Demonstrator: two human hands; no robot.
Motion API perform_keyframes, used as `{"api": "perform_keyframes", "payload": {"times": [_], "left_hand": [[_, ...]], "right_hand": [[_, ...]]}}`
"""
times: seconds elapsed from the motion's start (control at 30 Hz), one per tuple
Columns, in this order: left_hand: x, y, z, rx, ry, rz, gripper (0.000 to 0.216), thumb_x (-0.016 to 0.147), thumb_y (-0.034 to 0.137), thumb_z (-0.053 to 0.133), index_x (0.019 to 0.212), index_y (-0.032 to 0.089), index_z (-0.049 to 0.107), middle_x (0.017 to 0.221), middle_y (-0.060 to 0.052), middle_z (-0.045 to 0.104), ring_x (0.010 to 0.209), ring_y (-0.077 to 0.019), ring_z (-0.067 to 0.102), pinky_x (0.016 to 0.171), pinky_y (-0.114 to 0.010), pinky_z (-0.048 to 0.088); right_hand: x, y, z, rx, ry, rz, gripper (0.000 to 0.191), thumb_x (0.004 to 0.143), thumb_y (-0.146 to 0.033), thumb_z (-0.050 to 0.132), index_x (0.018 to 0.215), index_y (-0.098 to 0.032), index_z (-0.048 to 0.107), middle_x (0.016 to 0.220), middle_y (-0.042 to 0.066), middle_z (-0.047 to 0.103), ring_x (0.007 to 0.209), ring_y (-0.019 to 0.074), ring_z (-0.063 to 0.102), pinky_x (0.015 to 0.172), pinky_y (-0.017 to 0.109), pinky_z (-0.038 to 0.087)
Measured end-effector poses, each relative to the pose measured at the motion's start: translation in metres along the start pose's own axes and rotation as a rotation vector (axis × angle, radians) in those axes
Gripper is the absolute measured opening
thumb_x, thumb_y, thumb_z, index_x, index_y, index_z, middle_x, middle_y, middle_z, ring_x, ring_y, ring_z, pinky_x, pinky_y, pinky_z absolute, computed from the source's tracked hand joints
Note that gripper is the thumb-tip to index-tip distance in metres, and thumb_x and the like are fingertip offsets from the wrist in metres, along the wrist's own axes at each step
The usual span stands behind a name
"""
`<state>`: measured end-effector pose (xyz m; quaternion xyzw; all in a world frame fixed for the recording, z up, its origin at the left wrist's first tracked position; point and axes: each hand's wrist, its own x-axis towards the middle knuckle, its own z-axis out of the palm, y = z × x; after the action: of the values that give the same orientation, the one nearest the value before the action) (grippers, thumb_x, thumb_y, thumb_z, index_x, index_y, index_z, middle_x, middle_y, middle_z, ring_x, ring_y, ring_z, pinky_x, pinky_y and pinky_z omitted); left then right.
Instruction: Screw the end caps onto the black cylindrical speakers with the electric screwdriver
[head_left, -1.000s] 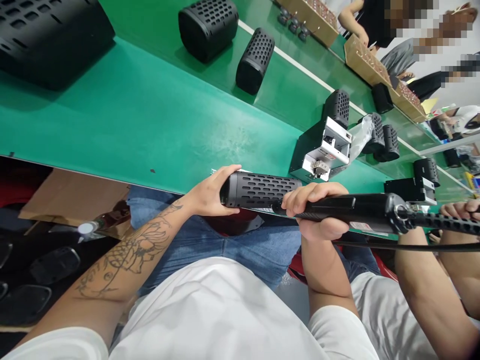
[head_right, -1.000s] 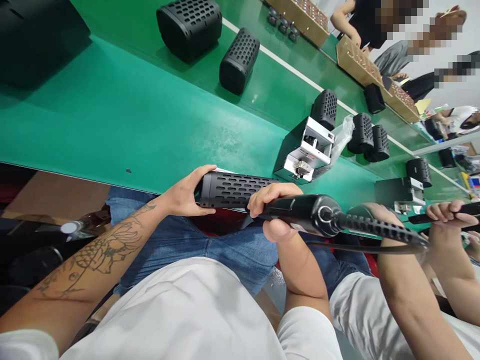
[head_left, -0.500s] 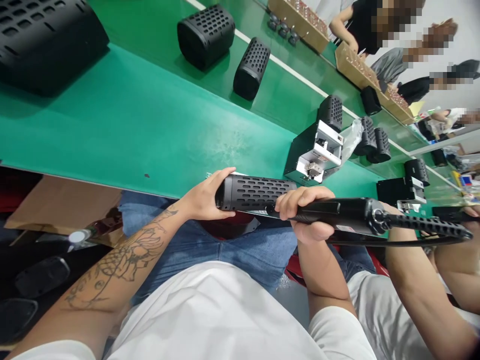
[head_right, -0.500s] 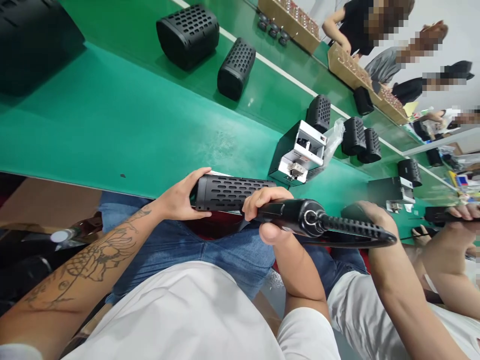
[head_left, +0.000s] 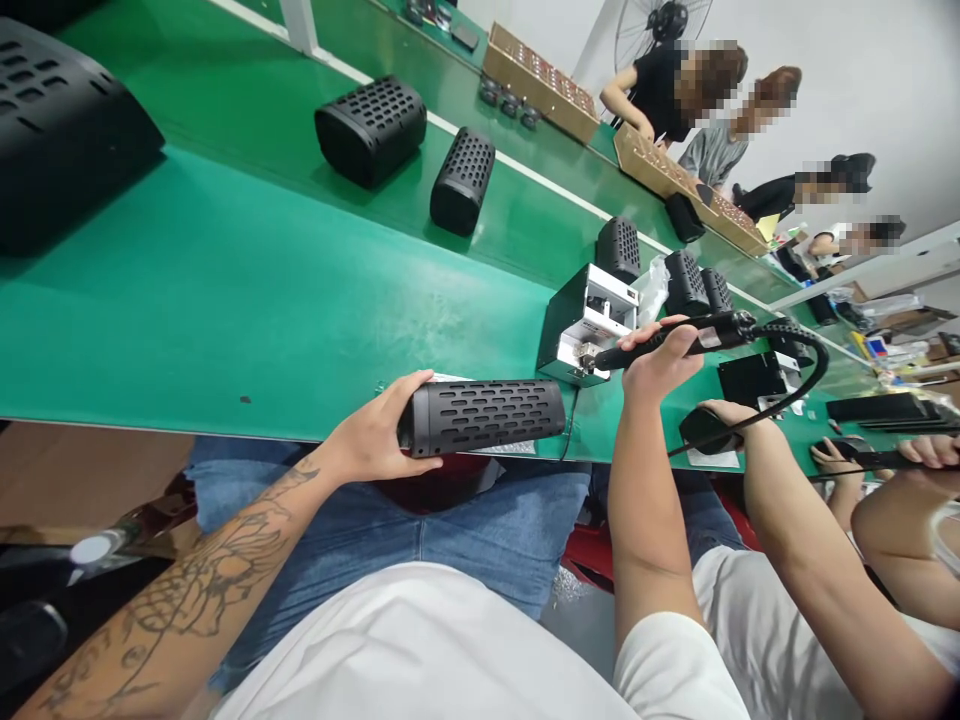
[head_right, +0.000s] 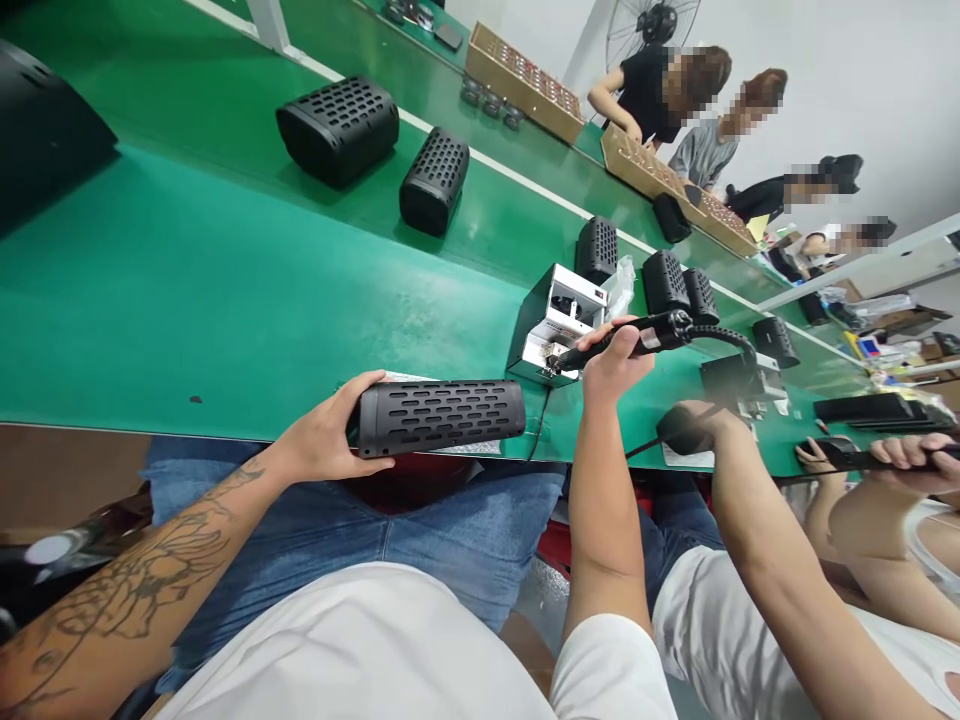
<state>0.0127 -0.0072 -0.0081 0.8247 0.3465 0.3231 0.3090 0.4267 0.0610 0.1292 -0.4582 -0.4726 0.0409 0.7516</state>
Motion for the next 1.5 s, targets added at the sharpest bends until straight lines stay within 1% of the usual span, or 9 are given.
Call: {"api": "perform_keyframes", "payload": {"times": [0.13, 0.27, 0.33, 0.43, 0.53, 0.63, 0.77, 1.13, 1.5], "left_hand": [[0.000, 0.001, 0.000, -0.013, -0.012, -0.039, 0.125, 0.083, 0.053, 0.100, 0.184, 0.021, 0.034, 0.177, -0.024, 0.061, 0.160, -0.0451, 0.069, 0.135, -0.056, 0.061], [0.002, 0.003, 0.000, -0.031, -0.023, -0.044, 0.125, 0.084, 0.054, 0.099, 0.184, 0.020, 0.033, 0.180, -0.025, 0.059, 0.163, -0.0456, 0.066, 0.137, -0.057, 0.058], [0.003, 0.004, 0.001, -0.041, -0.023, -0.039, 0.126, 0.083, 0.054, 0.100, 0.184, 0.019, 0.033, 0.181, -0.025, 0.058, 0.165, -0.0457, 0.065, 0.139, -0.057, 0.056], [0.004, 0.006, 0.002, -0.056, -0.013, -0.021, 0.128, 0.081, 0.052, 0.101, 0.185, 0.019, 0.033, 0.181, -0.025, 0.057, 0.165, -0.0450, 0.065, 0.141, -0.056, 0.054], [0.004, 0.007, 0.004, -0.077, 0.008, -0.003, 0.131, 0.079, 0.052, 0.103, 0.185, 0.020, 0.033, 0.181, -0.025, 0.058, 0.165, -0.0445, 0.065, 0.140, -0.056, 0.055], [0.005, 0.007, 0.007, -0.094, 0.024, -0.003, 0.132, 0.079, 0.053, 0.104, 0.186, 0.022, 0.033, 0.179, -0.023, 0.060, 0.163, -0.0436, 0.067, 0.139, -0.056, 0.056], [0.005, 0.006, 0.012, -0.106, 0.054, 0.011, 0.133, 0.078, 0.054, 0.106, 0.186, 0.022, 0.035, 0.177, -0.023, 0.062, 0.161, -0.0438, 0.068, 0.138, -0.057, 0.057], [0.009, 0.009, 0.008, -0.119, 0.024, 0.010, 0.132, 0.078, 0.054, 0.105, 0.185, 0.022, 0.036, 0.175, -0.023, 0.063, 0.159, -0.0441, 0.069, 0.135, -0.056, 0.058], [0.006, 0.008, 0.013, -0.021, 0.075, -0.015, 0.120, 0.079, 0.059, 0.102, 0.176, 0.020, 0.044, 0.165, -0.024, 0.069, 0.146, -0.0442, 0.077, 0.126, -0.057, 0.064]], "right_hand": [[-0.009, -0.016, -0.005, 0.025, -0.017, 0.044, 0.053, 0.108, -0.082, 0.064, 0.093, -0.030, 0.064, 0.058, -0.009, 0.055, 0.042, 0.0180, 0.056, 0.047, 0.035, 0.052], [-0.023, -0.068, -0.002, 0.131, -0.032, 0.116, 0.055, 0.102, -0.084, 0.072, 0.097, -0.029, 0.069, 0.061, -0.008, 0.059, 0.046, 0.0161, 0.059, 0.051, 0.032, 0.057], [-0.041, -0.103, 0.005, 0.251, -0.120, 0.140, 0.060, 0.097, -0.090, 0.074, 0.100, -0.031, 0.070, 0.061, -0.009, 0.060, 0.044, 0.0162, 0.057, 0.050, 0.033, 0.058], [-0.076, -0.152, 0.021, 0.395, -0.404, 0.158, 0.058, 0.095, -0.092, 0.075, 0.104, -0.035, 0.076, 0.061, -0.007, 0.063, 0.041, 0.0186, 0.057, 0.046, 0.036, 0.057], [-0.109, -0.179, 0.045, 0.517, -0.625, 0.192, 0.055, 0.098, -0.088, 0.076, 0.112, -0.035, 0.082, 0.065, -0.004, 0.068, 0.045, 0.0188, 0.061, 0.051, 0.039, 0.062], [-0.130, -0.178, 0.069, 0.612, -0.749, 0.209, 0.055, 0.099, -0.085, 0.079, 0.112, -0.031, 0.082, 0.068, -0.003, 0.072, 0.048, 0.0181, 0.066, 0.054, 0.038, 0.066], [-0.144, -0.163, 0.087, 0.571, -0.749, 0.240, 0.055, 0.096, -0.086, 0.081, 0.102, -0.031, 0.077, 0.065, -0.006, 0.071, 0.044, 0.0167, 0.065, 0.051, 0.035, 0.065], [-0.152, -0.156, 0.092, 0.549, -0.768, 0.326, 0.063, 0.085, -0.089, 0.087, 0.083, -0.030, 0.064, 0.053, -0.008, 0.062, 0.033, 0.0148, 0.051, 0.041, 0.033, 0.057], [-0.163, -0.151, 0.093, 0.585, -0.738, 0.366, 0.062, 0.079, -0.081, 0.098, 0.086, -0.027, 0.068, 0.054, -0.008, 0.064, 0.037, 0.0151, 0.056, 0.047, 0.032, 0.057]]}}
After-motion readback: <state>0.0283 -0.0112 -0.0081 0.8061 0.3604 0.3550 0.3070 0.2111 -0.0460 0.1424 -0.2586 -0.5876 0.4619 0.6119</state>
